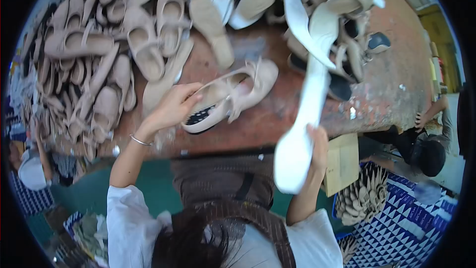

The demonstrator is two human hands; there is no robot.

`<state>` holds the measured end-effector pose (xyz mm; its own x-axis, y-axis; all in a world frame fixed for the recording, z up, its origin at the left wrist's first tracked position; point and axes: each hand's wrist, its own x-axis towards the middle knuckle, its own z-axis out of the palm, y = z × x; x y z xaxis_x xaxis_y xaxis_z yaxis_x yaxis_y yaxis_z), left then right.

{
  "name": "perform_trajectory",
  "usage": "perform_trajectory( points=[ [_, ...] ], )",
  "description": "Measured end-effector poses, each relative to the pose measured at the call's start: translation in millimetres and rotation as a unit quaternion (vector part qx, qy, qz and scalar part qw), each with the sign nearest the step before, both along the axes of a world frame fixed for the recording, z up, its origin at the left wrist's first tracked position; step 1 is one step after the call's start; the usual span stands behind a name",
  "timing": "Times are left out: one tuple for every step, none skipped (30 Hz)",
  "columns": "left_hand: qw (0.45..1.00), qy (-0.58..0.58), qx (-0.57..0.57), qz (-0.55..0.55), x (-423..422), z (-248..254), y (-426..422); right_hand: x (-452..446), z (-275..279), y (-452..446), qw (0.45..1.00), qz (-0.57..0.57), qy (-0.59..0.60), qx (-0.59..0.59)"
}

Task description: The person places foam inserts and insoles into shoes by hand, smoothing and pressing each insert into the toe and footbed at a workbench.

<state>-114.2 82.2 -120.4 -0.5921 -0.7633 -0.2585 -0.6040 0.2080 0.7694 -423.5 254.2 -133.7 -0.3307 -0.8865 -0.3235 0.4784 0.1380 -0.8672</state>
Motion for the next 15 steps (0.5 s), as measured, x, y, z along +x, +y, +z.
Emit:
perform_trajectory(
  points=[
    [0.998,-0.055,-0.027,-0.015,19.6,-1.7,17.8,23.4,14.9,-14.8,0.996,-0.064,-0.051,-0.025],
    [0.992,-0.108,-0.059,-0.032,34.2,-4.0,31.8,27.3,11.4,-15.5,0.997,-0.022,-0.064,-0.045],
    [0.987,-0.132,-0.093,0.006,46.3,-9.9,42.7,28.4,7.9,-14.2,0.994,0.017,-0.079,-0.067],
    [0.978,-0.155,-0.130,0.044,55.9,-20.7,52.7,27.8,4.3,-9.8,0.990,0.055,-0.092,-0.091],
    [0.966,-0.177,-0.171,0.082,64.7,-31.2,61.3,26.8,-1.6,-5.1,0.993,0.088,-0.015,-0.072],
    [0.945,-0.176,-0.236,0.140,68.6,-38.4,67.9,27.9,-5.8,-4.3,0.989,0.120,0.064,-0.058],
    [0.924,-0.191,-0.269,0.192,70.0,-43.2,75.0,30.8,-8.7,-3.9,0.977,0.149,0.144,-0.046],
    [0.900,-0.203,-0.301,0.242,67.4,-46.8,83.8,34.6,-9.5,-4.1,0.948,0.178,0.263,-0.014],
    [0.872,-0.212,-0.334,0.290,65.0,-50.0,91.3,43.2,-0.7,-12.2,0.881,0.213,0.419,-0.061],
    [0.865,-0.239,-0.315,0.308,64.7,-54.8,100.7,51.7,8.1,-20.5,0.789,0.213,0.566,-0.107],
    [0.882,-0.188,-0.262,0.345,63.5,-56.5,105.9,60.7,12.1,-26.3,0.704,0.218,0.663,-0.132],
    [0.892,-0.135,-0.206,0.380,61.1,-56.9,109.6,65.8,14.1,-31.9,0.680,0.229,0.682,-0.144],
    [0.895,-0.083,-0.148,0.412,58.7,-57.3,113.0,70.5,15.0,-36.5,0.656,0.240,0.698,-0.156],
    [0.895,-0.070,-0.118,0.424,55.9,-56.0,115.7,75.3,14.0,-41.1,0.631,0.253,0.713,-0.170],
    [0.896,-0.062,-0.134,0.419,54.6,-58.6,116.9,80.1,10.8,-46.7,0.633,0.265,0.703,-0.189]
  ],
)
